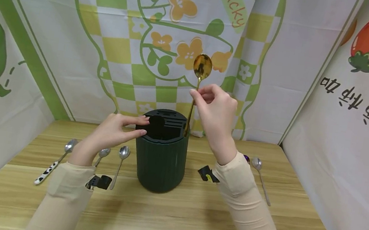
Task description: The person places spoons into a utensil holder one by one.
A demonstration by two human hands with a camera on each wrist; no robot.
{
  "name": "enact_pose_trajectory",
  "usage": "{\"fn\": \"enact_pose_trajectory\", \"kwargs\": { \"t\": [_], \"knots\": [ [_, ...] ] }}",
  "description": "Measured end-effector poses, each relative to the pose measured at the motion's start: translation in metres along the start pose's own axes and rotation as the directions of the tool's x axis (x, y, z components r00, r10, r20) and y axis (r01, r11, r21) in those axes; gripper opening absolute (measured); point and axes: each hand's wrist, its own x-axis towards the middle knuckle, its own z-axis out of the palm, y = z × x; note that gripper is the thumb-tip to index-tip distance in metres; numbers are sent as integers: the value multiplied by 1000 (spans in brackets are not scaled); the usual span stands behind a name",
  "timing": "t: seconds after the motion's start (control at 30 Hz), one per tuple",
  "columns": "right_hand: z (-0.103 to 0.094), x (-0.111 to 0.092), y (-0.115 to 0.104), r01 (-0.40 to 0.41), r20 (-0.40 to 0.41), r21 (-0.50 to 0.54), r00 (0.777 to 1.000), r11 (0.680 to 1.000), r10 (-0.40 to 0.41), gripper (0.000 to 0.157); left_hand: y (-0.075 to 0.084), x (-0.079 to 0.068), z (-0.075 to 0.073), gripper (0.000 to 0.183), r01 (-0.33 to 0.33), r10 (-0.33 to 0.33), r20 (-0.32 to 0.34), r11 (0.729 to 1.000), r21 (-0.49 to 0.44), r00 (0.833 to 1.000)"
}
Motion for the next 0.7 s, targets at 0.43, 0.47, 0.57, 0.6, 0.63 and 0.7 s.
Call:
{"fn": "enact_pose_trajectory", "kwargs": {
  "t": [0.43, 0.47, 0.57, 0.6, 0.63, 0.7],
  "knots": [
    [14, -3, 4, 24, -63, 76, 998, 997, -19, 28, -1, 1, 0, 41, 3, -3, 2, 1000, 5, 1000],
    [16, -4, 5, 24, -67, 79, 998, 997, -19, 28, -2, 1, 0, 41, 3, -3, 1, 1000, 7, 1000],
    [19, -4, 7, 20, -71, 85, 997, 996, -14, 27, -2, 1, 0, 42, 4, -4, 2, 1000, 6, 1000],
    [20, -4, 9, 19, -72, 84, 997, 996, -13, 27, -2, 1, 0, 42, 5, -5, 3, 1000, 5, 1000],
    [21, -4, 10, 20, -73, 86, 997, 996, -14, 27, -2, 1, 0, 42, 6, -6, 4, 1000, 4, 1000],
    [23, -4, 12, 21, -75, 87, 997, 996, -15, 27, -2, 1, 0, 42, 6, -6, 6, 1000, 4, 1000]
  ]
}}
